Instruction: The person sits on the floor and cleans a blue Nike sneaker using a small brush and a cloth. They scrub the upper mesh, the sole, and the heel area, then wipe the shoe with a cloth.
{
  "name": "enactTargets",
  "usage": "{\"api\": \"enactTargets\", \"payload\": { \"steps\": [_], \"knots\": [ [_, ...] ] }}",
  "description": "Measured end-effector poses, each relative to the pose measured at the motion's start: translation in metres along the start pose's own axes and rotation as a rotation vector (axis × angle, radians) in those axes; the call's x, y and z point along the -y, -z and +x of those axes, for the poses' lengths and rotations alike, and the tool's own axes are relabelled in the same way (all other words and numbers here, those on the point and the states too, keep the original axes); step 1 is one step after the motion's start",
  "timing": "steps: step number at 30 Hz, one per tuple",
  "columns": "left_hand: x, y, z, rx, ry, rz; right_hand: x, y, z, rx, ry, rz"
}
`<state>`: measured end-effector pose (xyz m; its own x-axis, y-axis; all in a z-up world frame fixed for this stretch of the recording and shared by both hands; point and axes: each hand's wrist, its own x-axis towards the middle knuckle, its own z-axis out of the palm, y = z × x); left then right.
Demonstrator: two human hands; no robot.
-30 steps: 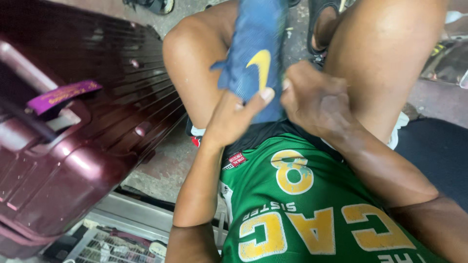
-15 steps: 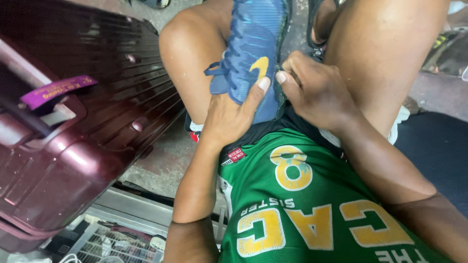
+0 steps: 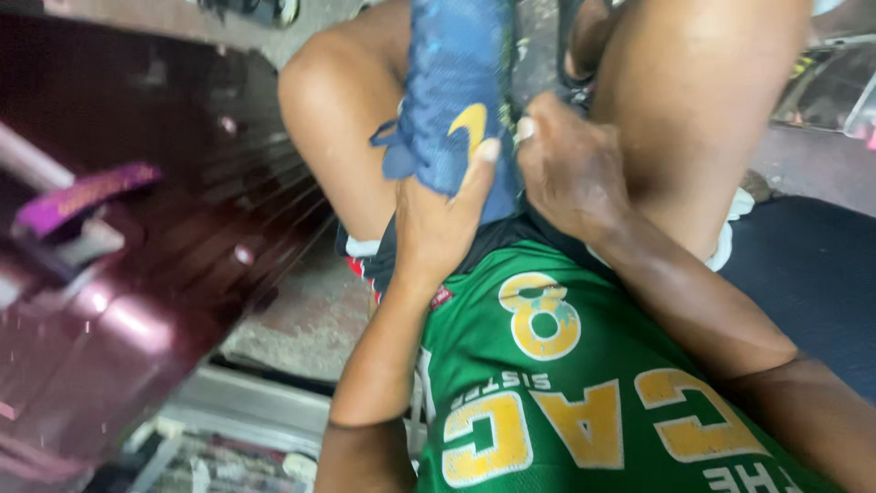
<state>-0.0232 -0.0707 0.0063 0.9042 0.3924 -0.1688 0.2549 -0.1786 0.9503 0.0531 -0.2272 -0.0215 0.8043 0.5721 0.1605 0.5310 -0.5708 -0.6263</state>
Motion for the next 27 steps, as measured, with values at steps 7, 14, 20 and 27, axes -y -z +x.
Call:
{"api": "enactTargets", "payload": {
  "steps": [7,14,20,27],
  "knots": [
    [-0.007,0.000,0.006,-0.047,-0.097,0.056,0.002,0.001,0.003,-0.012,0.043,-0.016],
    [0.000,-0.004,0.001,-0.093,-0.113,0.172,0.005,-0.005,0.000,-0.018,0.092,-0.021],
    [0.014,0.010,0.007,0.080,-0.116,0.023,0.013,0.005,0.005,0.016,0.185,-0.051],
    [0.039,0.021,0.007,0.237,-0.038,-0.396,0.027,0.027,0.011,0.148,0.192,0.087]
  ]
}}
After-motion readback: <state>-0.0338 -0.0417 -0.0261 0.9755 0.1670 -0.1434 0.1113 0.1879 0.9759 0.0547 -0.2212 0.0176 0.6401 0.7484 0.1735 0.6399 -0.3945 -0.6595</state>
